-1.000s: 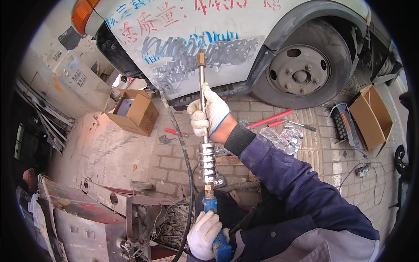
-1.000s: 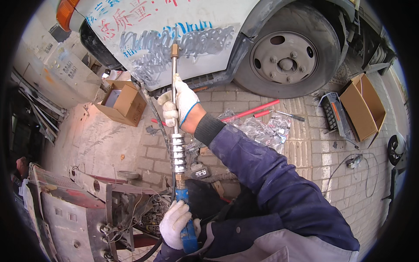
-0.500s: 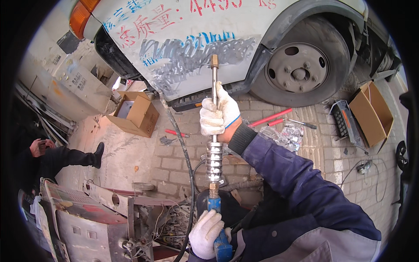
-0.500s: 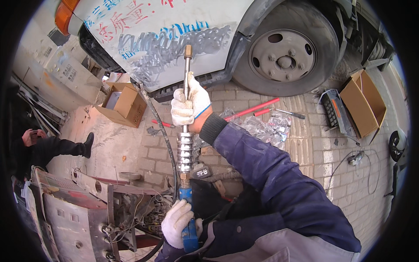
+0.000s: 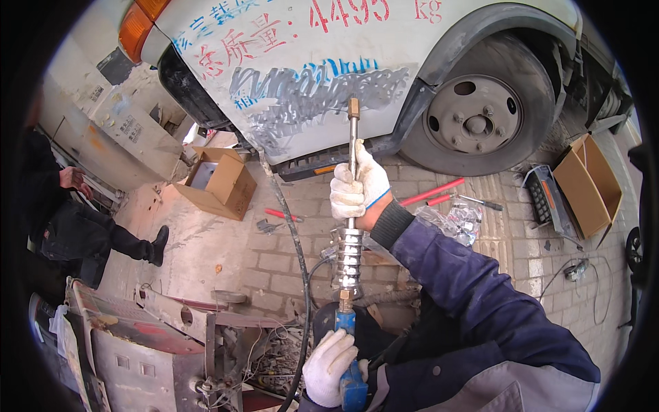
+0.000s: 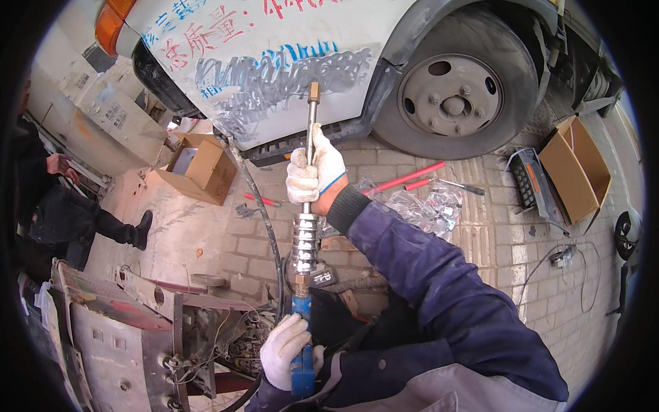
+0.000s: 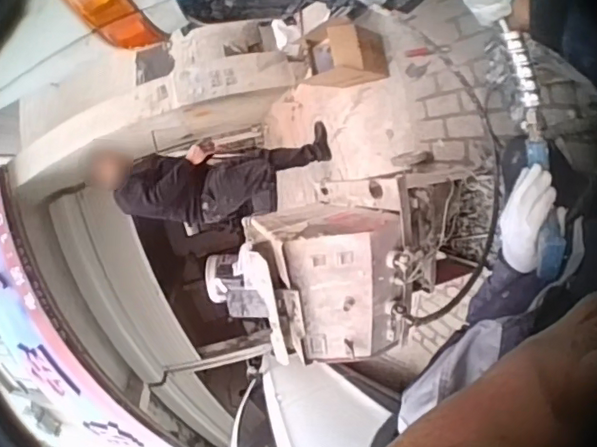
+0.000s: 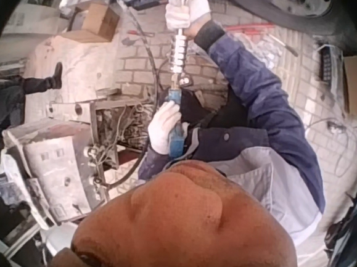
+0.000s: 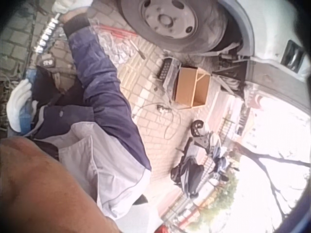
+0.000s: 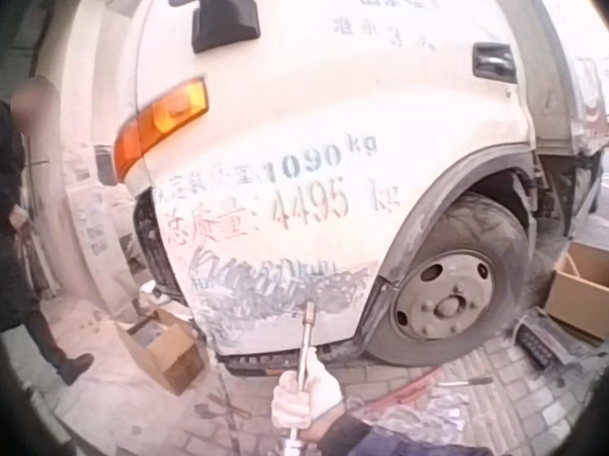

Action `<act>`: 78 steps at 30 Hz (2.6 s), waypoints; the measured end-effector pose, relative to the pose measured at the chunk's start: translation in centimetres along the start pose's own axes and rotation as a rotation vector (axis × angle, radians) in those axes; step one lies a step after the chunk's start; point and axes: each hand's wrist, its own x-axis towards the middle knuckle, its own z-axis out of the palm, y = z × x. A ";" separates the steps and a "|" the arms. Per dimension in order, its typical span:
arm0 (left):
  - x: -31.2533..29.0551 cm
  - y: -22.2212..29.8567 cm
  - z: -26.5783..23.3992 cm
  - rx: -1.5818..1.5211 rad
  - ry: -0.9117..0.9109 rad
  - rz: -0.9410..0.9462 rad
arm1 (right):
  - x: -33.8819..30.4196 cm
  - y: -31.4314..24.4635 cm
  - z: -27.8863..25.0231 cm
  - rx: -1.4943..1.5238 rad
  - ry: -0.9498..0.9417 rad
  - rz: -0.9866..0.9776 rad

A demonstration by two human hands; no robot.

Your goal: The person uses a pneumatic tool to repeatedly tap a damaged area on the side panel of a white truck. They hold the tool with both hands and apply it to the same spot for the duration of the clip.

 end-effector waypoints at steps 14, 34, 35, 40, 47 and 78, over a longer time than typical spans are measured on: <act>0.3 -0.5 0.3 -0.008 0.024 0.022 | -0.7 -0.2 -0.5 -0.043 0.011 -0.046; 0.9 -0.8 -0.3 -0.015 -0.059 0.002 | -1.2 -0.6 -0.5 -0.098 0.180 -0.040; 0.9 -0.8 -0.3 -0.021 -0.054 0.002 | -1.2 -0.8 -0.2 -0.106 0.179 -0.016; 0.4 -1.0 -0.8 -0.070 -0.123 -0.073 | -1.5 -0.1 0.9 -0.320 0.468 -0.098; -0.4 -0.5 -0.6 -0.139 -0.080 -0.106 | -5.0 4.8 -0.6 -0.334 0.534 0.000; -1.9 0.8 0.4 -0.259 0.175 -0.081 | -7.3 7.3 3.6 -0.249 0.636 0.006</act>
